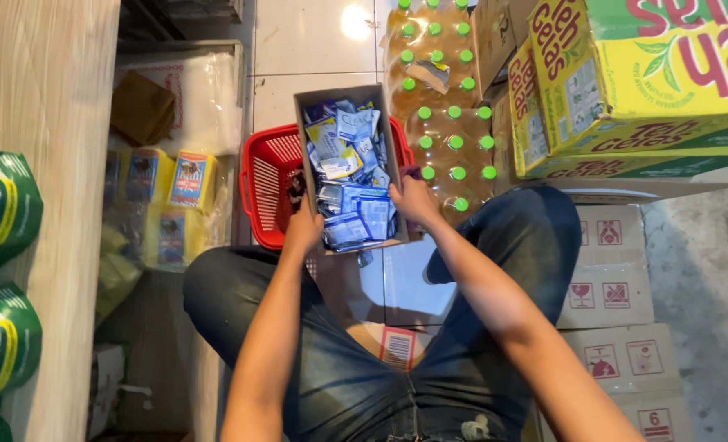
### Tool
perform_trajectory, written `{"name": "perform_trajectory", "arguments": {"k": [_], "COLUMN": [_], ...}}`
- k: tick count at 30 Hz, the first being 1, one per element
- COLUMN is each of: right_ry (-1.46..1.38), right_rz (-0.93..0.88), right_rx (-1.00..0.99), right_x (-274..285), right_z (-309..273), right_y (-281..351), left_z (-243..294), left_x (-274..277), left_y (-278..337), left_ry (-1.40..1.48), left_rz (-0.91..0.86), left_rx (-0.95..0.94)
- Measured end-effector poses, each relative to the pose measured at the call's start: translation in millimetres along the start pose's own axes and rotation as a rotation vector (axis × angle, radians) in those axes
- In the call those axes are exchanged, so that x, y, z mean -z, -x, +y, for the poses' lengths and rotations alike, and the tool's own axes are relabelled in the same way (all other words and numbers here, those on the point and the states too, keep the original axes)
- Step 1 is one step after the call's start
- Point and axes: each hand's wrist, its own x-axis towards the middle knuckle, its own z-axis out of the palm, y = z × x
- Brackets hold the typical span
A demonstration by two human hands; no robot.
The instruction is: The person carries a box of sachets through an aisle, sits on the floor, and sorts through the sachets inside the box and a nearby basket with their hands.
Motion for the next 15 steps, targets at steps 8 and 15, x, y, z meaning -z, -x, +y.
{"name": "perform_trajectory", "arguments": {"k": [8, 15], "right_ry": [0.047, -0.885], "right_rz": [-0.248, 0.044], "right_rx": [0.179, 0.210], "right_x": [91.1, 153.9], "right_z": [13.4, 7.8], "right_y": [-15.5, -9.3], "left_z": [24.8, 35.7], "left_x": [8.6, -0.7], "left_y": [-0.4, 12.4], "left_ry": [0.067, 0.174], "left_rz": [-0.006, -0.024], "left_rx": [-0.001, -0.110]}}
